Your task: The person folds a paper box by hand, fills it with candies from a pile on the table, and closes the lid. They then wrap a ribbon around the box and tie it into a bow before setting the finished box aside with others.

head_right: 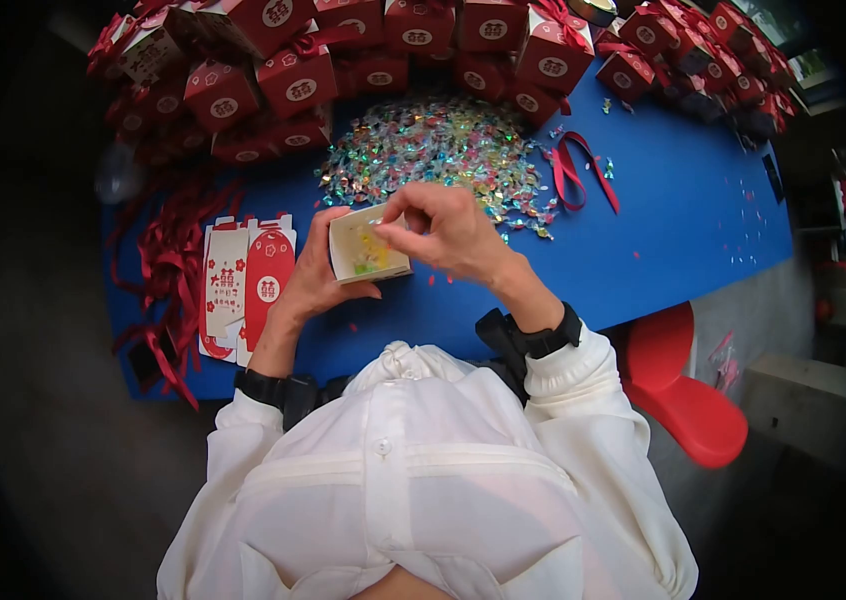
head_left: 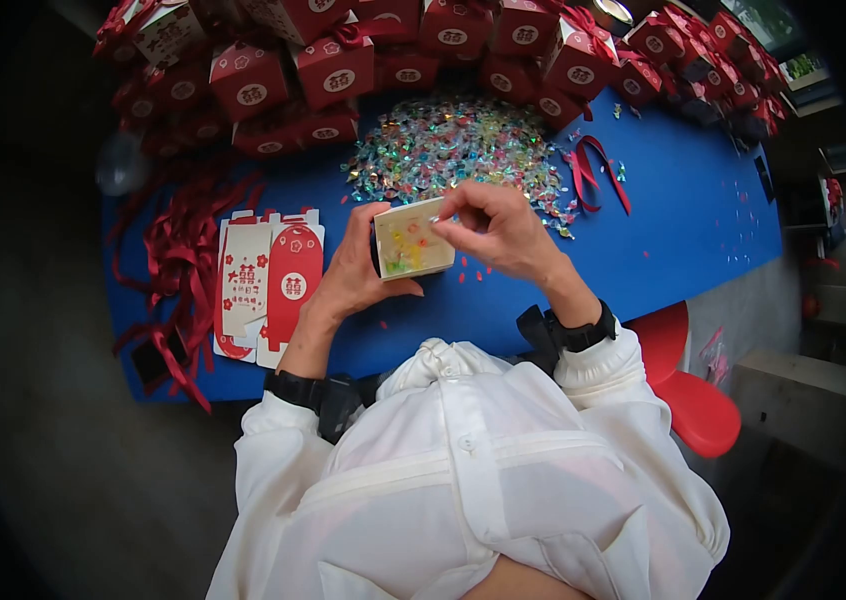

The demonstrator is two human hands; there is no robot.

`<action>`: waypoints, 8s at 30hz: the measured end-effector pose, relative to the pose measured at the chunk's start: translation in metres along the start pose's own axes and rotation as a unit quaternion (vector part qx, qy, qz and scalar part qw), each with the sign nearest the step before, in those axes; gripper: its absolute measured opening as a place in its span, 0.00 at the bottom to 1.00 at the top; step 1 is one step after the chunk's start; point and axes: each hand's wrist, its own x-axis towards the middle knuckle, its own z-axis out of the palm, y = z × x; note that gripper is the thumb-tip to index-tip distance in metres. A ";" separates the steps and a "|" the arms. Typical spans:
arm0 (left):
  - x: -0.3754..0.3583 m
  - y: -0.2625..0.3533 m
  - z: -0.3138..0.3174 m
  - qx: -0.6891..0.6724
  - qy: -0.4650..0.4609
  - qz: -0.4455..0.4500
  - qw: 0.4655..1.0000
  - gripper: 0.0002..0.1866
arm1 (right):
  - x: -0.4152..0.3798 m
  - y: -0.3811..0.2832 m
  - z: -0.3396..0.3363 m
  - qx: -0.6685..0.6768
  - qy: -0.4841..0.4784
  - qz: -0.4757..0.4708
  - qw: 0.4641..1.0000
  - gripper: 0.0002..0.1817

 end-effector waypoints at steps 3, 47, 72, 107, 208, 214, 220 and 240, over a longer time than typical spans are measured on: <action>-0.001 0.001 -0.002 -0.007 -0.009 -0.021 1.000 0.56 | 0.002 0.009 0.001 -0.044 -0.054 -0.055 0.996 0.10; -0.028 0.015 0.000 0.025 0.011 -0.028 0.999 0.55 | -0.019 0.000 0.015 0.101 -0.002 0.028 0.995 0.12; -0.023 0.005 -0.015 0.004 0.011 0.059 0.998 0.54 | -0.031 -0.023 0.037 0.048 0.070 0.110 0.990 0.07; -0.030 0.009 -0.017 0.014 0.009 0.031 0.999 0.53 | -0.011 0.081 0.041 -0.203 0.008 0.177 0.963 0.18; -0.039 0.007 -0.015 0.025 0.011 0.025 0.999 0.55 | 0.000 0.062 0.047 -0.023 0.090 0.189 0.978 0.10; -0.038 0.005 -0.015 0.028 0.011 0.036 0.999 0.55 | -0.013 -0.022 0.037 0.156 0.002 0.083 0.984 0.09; -0.040 0.007 -0.014 0.025 0.018 0.031 0.999 0.55 | -0.012 0.023 0.042 0.253 0.089 0.150 0.952 0.19; -0.034 0.013 -0.024 -0.008 -0.003 0.004 1.000 0.45 | -0.025 -0.006 0.054 -0.059 -0.017 0.009 0.998 0.21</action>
